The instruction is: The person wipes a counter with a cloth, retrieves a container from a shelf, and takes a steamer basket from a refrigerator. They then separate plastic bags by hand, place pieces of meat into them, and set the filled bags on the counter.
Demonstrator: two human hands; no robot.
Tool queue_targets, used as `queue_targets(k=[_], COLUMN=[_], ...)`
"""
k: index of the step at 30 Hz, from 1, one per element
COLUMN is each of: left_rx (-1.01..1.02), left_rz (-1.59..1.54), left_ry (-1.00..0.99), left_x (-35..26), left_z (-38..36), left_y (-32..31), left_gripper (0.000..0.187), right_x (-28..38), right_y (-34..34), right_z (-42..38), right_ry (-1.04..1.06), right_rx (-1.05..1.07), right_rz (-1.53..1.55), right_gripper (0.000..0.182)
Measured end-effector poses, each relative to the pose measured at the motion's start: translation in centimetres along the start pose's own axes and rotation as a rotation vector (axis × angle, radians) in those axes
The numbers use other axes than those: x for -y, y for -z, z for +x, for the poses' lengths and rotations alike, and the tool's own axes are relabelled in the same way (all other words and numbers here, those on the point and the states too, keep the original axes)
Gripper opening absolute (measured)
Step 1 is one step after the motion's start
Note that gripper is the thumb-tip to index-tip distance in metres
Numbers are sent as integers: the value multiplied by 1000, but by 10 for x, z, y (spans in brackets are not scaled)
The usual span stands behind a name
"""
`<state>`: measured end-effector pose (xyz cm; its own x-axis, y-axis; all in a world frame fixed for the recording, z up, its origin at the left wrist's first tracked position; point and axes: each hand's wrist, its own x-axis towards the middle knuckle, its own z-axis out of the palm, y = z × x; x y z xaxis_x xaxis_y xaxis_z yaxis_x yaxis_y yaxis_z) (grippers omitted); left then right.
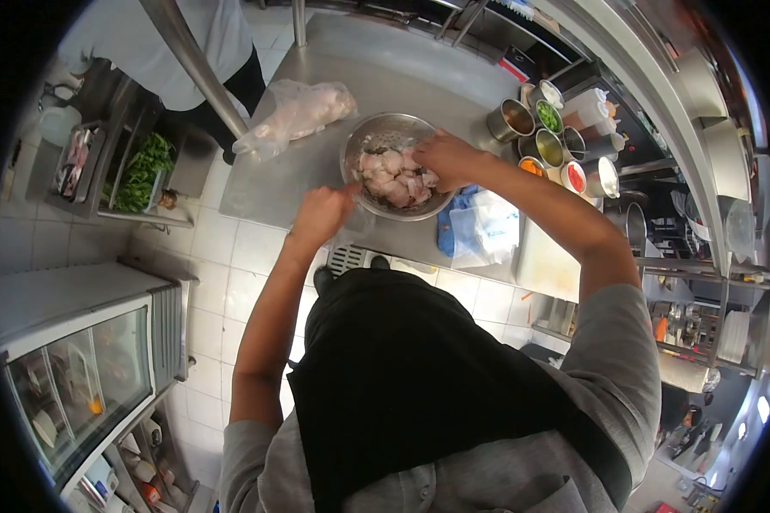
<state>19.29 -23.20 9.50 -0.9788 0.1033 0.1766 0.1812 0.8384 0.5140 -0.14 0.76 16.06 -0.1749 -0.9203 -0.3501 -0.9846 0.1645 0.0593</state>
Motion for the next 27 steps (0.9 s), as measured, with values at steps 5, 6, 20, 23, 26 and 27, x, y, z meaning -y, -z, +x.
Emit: queue_targets(k=[5, 6, 20, 23, 26, 27], left_rx=[-86, -64, -70, -225, -268, -275], left_rz=[49, 55, -76, -293, -316, -387], left_ry=[-80, -83, 271, 321, 391, 432], left_x=[9, 9, -3, -7, -21, -25], left_z=[23, 30, 13, 1, -11, -15], left_y=[12, 19, 76, 90, 99, 98], left_gripper=[27, 28, 31, 21, 19, 20], right_x=[-18, -23, 1, 29, 59, 74], right_y=[-10, -10, -32, -21, -8, 14], right_z=[-16, -18, -26, -23, -18, -17], right_ry=[-189, -298, -206, -377, -156, -152], right_rx=[-57, -39, -421, -492, -432, -426], right_rz=[411, 572, 2237, 2118, 2239, 2237], right_gripper=[64, 62, 52, 60, 68, 68])
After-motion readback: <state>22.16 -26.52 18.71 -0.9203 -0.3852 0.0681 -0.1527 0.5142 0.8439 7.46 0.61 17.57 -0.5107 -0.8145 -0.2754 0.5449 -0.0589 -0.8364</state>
